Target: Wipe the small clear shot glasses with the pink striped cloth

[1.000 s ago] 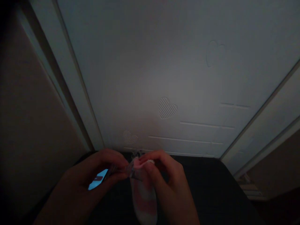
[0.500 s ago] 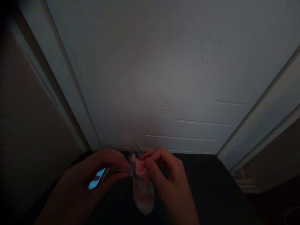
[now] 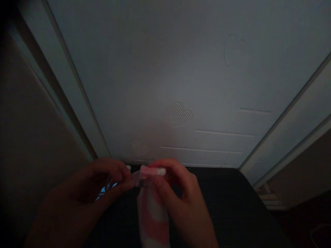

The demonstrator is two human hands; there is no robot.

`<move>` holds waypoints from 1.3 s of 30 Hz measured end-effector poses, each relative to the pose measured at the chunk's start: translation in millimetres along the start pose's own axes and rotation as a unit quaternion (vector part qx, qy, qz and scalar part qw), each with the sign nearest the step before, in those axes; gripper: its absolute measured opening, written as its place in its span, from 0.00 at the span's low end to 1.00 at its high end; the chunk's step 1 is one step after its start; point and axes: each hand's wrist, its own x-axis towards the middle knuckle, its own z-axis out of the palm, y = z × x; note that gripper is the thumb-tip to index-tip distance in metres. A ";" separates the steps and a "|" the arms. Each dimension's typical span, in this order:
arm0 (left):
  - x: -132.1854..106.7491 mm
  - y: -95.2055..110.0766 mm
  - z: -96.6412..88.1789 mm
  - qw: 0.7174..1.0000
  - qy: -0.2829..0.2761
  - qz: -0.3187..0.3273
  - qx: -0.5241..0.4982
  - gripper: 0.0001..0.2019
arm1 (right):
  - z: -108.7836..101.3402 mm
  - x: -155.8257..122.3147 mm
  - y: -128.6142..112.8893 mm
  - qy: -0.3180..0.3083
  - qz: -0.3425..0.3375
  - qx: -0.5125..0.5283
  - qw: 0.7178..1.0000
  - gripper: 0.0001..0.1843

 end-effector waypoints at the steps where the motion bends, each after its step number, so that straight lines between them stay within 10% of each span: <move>1: -0.7 0.9 1.3 1.000 0.007 0.004 -0.005 0.06 | -0.3 -0.1 0.0 0.003 -0.002 0.000 1.000 0.07; 12: -6.2 -4.9 -3.3 0.999 -0.014 0.041 0.025 0.04 | -2.6 -4.3 -0.7 -0.019 -0.027 -0.037 0.999 0.21; 25: -4.3 -3.7 -5.4 0.993 -0.062 0.044 0.088 0.03 | 1.5 -1.8 -5.4 0.041 0.007 -0.016 0.999 0.10; 32: -5.5 -11.2 -2.2 0.981 0.013 0.139 0.136 0.03 | 6.8 -0.5 -3.5 0.047 0.080 0.023 0.995 0.07; 39: -3.5 -8.4 -1.8 0.983 0.033 0.099 0.154 0.02 | 4.6 -0.9 -1.9 0.024 0.055 0.051 0.997 0.05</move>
